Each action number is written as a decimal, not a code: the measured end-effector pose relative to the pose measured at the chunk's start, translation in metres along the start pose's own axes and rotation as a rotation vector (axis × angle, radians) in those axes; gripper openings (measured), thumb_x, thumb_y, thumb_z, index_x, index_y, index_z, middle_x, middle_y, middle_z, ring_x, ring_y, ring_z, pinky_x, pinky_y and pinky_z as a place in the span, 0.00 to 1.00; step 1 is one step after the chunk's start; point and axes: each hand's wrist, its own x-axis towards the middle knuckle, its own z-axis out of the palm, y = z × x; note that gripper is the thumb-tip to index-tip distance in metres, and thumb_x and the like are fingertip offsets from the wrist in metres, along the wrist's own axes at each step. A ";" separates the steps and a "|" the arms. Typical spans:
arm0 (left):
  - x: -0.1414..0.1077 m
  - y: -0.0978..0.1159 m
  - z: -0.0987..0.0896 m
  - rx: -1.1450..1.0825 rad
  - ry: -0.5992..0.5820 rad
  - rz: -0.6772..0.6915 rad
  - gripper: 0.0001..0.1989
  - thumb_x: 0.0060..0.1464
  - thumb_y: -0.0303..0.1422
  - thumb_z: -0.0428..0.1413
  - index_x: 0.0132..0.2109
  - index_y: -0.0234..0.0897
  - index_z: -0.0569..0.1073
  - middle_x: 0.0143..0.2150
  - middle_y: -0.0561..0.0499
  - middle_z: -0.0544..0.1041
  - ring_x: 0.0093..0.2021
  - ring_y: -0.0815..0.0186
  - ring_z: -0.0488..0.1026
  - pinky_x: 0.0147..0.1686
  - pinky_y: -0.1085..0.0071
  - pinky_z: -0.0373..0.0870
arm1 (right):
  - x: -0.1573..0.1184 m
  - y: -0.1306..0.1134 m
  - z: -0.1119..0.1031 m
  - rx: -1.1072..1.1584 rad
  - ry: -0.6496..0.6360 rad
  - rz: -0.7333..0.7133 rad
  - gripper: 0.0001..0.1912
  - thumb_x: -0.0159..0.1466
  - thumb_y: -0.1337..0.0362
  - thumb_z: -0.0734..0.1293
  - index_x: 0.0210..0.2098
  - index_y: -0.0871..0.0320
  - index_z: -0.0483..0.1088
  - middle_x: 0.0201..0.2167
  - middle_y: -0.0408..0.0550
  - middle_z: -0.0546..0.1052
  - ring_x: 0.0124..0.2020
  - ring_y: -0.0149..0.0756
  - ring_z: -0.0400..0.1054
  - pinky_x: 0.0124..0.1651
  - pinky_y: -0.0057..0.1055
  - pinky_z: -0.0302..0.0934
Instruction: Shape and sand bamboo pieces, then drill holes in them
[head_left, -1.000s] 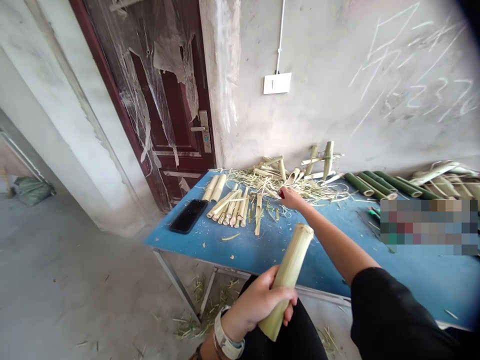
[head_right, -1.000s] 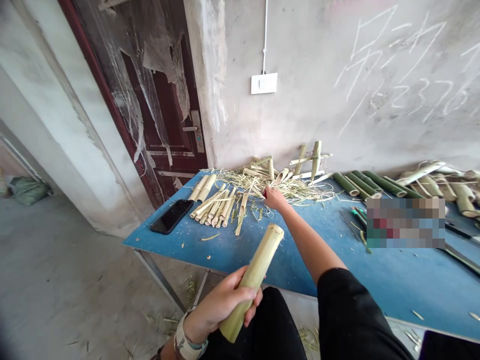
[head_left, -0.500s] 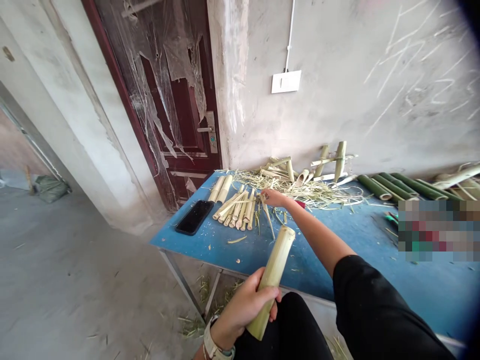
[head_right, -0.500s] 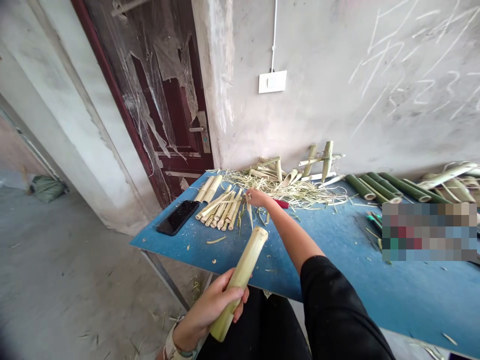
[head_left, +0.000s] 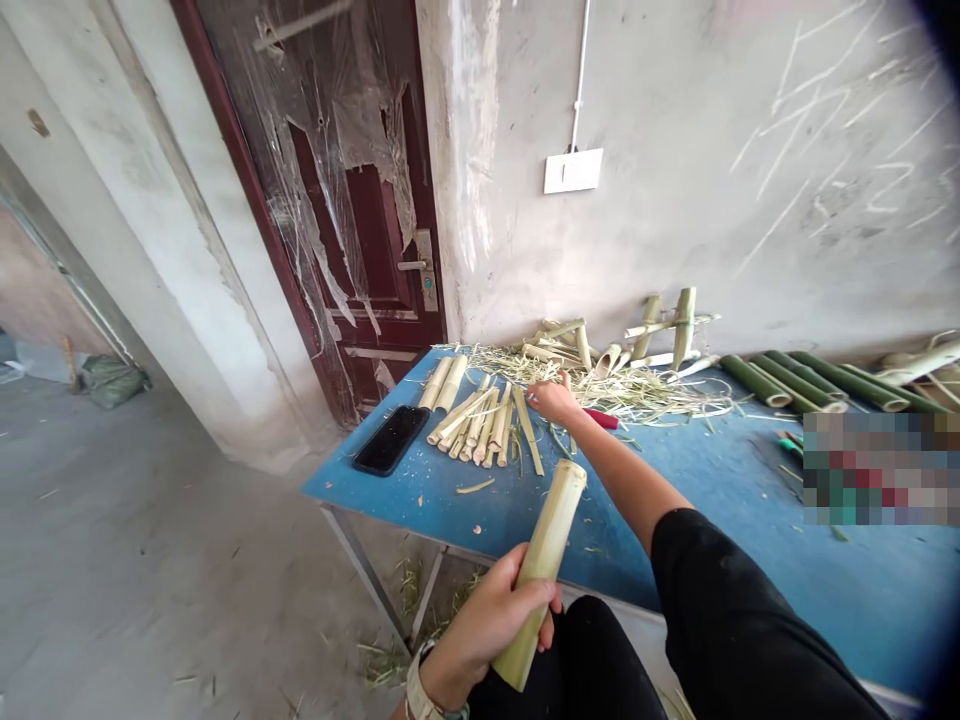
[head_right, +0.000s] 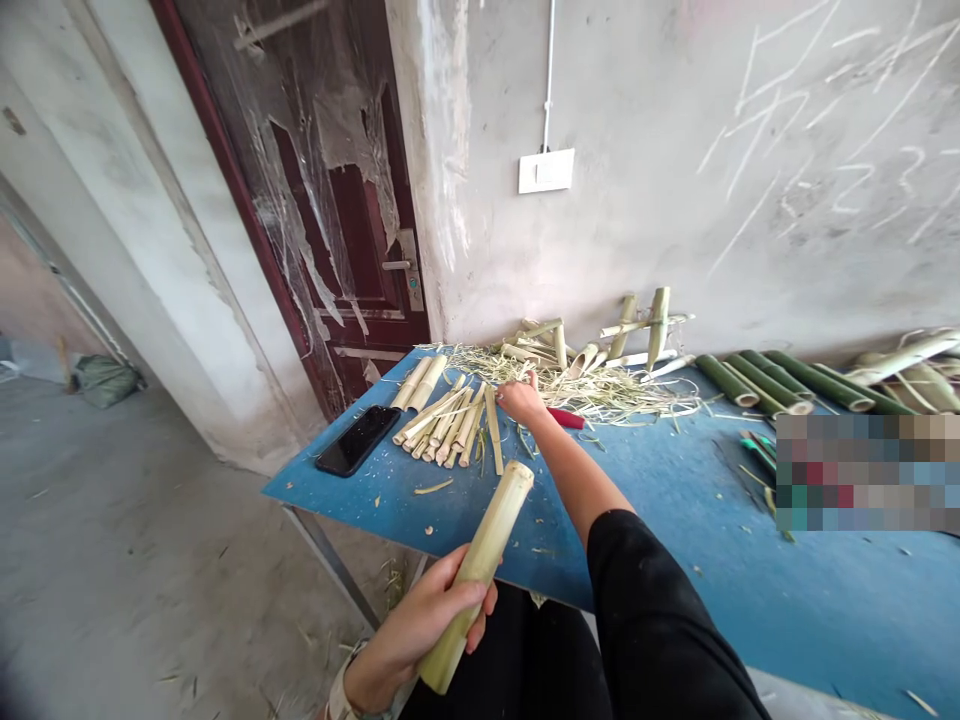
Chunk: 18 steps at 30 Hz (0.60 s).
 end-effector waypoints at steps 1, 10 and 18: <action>-0.001 0.000 -0.001 0.001 0.003 -0.002 0.13 0.49 0.34 0.50 0.42 0.33 0.62 0.28 0.55 0.66 0.18 0.78 0.62 0.19 0.78 0.56 | 0.001 -0.002 -0.004 0.003 0.046 0.005 0.08 0.63 0.65 0.60 0.33 0.60 0.70 0.35 0.47 0.72 0.41 0.38 0.64 0.55 0.49 0.46; -0.006 0.001 -0.005 0.013 0.087 -0.001 0.13 0.49 0.34 0.49 0.42 0.33 0.62 0.29 0.55 0.66 0.18 0.78 0.62 0.19 0.78 0.58 | 0.012 -0.012 -0.025 0.191 0.392 0.262 0.13 0.61 0.66 0.55 0.30 0.57 0.70 0.49 0.53 0.65 0.51 0.47 0.53 0.54 0.52 0.39; 0.006 0.000 0.001 0.023 0.010 0.006 0.19 0.49 0.40 0.50 0.45 0.32 0.62 0.29 0.54 0.67 0.18 0.76 0.63 0.20 0.76 0.58 | -0.020 0.037 -0.043 0.621 0.408 0.514 0.14 0.62 0.64 0.50 0.36 0.61 0.64 0.24 0.48 0.70 0.28 0.38 0.67 0.33 0.33 0.61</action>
